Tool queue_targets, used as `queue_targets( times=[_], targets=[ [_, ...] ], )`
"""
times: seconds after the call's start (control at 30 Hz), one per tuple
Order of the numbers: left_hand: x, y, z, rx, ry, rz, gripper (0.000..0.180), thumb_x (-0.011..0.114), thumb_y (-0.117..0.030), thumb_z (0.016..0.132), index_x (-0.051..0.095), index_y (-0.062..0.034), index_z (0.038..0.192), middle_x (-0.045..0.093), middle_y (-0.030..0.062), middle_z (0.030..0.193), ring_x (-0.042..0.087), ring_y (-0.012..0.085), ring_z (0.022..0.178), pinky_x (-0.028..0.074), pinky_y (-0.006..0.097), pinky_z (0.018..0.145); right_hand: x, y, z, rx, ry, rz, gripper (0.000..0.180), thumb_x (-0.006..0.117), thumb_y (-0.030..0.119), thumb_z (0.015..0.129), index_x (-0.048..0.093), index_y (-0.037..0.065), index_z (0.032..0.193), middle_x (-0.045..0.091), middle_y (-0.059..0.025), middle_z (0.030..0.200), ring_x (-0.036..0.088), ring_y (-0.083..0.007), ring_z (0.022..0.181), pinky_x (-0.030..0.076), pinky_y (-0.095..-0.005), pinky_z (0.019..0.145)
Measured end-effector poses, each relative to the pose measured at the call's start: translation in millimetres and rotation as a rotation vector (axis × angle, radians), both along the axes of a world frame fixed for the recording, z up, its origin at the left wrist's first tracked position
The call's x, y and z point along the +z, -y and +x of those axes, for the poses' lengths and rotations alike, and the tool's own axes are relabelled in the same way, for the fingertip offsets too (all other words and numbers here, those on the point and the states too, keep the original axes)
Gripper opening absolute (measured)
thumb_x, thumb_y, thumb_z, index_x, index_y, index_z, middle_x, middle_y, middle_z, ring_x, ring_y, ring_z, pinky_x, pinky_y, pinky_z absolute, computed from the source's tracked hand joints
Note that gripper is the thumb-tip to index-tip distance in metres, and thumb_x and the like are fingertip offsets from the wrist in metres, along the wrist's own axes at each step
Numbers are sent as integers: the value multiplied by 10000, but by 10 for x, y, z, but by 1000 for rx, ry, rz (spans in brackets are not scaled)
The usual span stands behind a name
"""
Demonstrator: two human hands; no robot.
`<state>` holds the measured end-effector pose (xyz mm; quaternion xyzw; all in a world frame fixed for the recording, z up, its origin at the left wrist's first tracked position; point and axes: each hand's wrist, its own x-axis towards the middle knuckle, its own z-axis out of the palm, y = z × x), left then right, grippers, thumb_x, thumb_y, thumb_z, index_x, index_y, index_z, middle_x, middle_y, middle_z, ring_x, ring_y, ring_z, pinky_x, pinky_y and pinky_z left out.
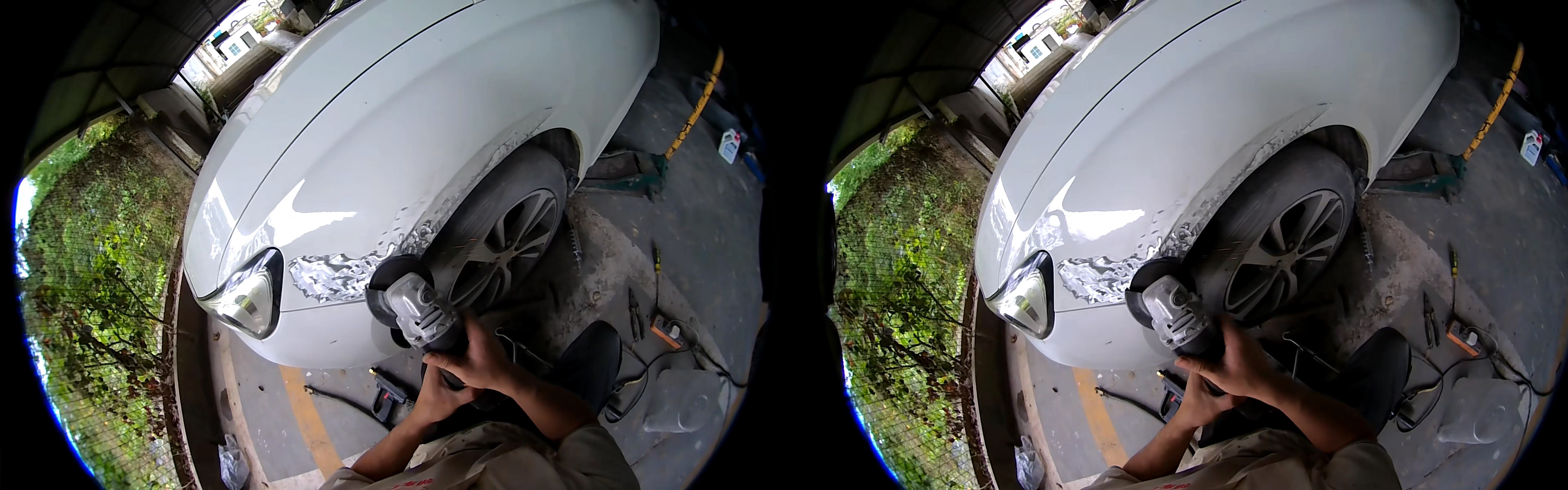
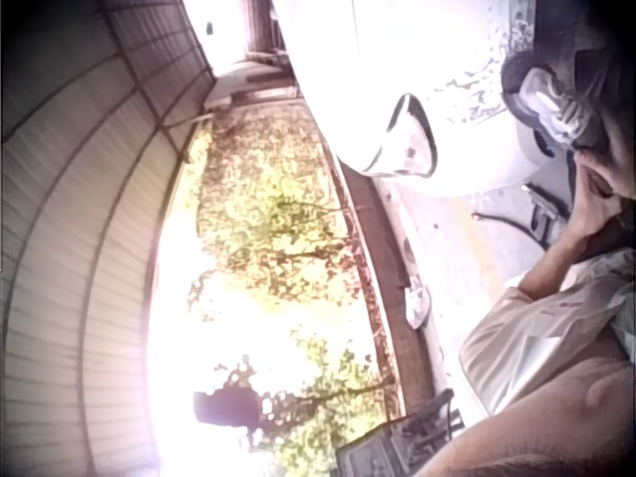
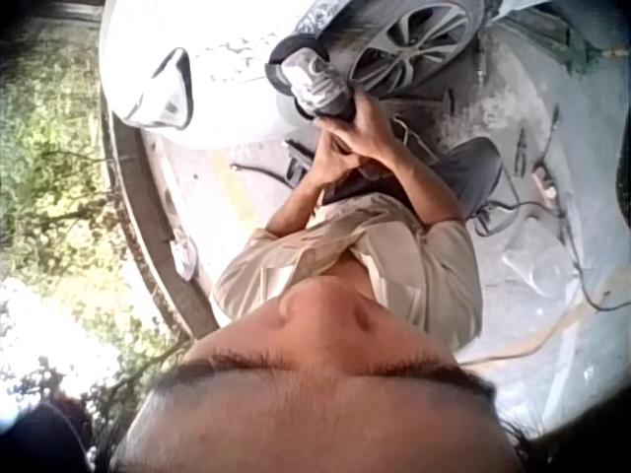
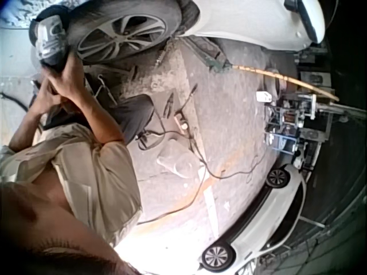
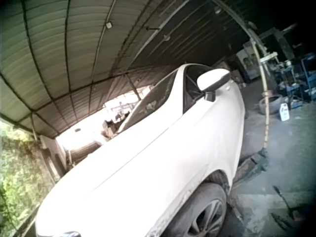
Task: The person uses an angle grinder to remove paint and smooth the surface of a white car's front bumper. After grinding, the person uses a pneumatic air gun to blow away dust and debris from the treated area.
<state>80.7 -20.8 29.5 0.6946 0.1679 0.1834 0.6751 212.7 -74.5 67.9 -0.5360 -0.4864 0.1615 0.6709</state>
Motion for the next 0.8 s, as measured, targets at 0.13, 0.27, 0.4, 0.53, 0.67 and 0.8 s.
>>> queue_targets(
  times=[0.13,0.27,0.4,0.53,0.67,0.8],
  targets=[
    [80,31,57,-11,2,56,579,746,-50,706,428,35,1183,582,99,1030,593,165,920,494,281,787,44,25,55,10,28,23,629,783,420,722,500,-28,1061,617,-191,941,642,-310,868,502,-385,747],
    [20,71,96,65,6,89,593,744,-48,707,411,29,1191,571,99,1023,579,164,946,490,282,800,-67,36,98,48,-65,21,606,784,382,728,510,-27,1081,625,-170,960,639,-282,884,498,-378,767],
    [80,65,180,76,-6,84,639,770,-54,692,394,21,1203,550,101,1069,568,167,968,489,299,826,-37,37,174,41,-111,63,601,773,345,746,504,-28,1132,633,-155,981,639,-264,889,495,-370,784],
    [130,46,274,0,-20,65,637,769,-71,692,391,18,1197,542,109,1082,570,171,960,490,307,828,96,68,243,23,-39,24,628,781,350,734,497,-28,1147,636,-165,977,644,-281,904,499,-376,793],
    [43,61,371,-55,30,17,582,752,-57,698,423,23,1171,553,101,1045,577,168,933,494,302,812,111,99,314,-36,16,7,661,791,362,721,490,-30,1160,635,-185,997,647,-311,922,503,-385,798],
    [192,115,406,-60,32,38,605,741,-36,707,407,27,1207,557,94,1036,575,157,944,492,292,817,179,156,333,-19,26,-50,644,790,355,723,501,-32,1150,640,-190,985,652,-322,910,507,-383,787]
  ],
)
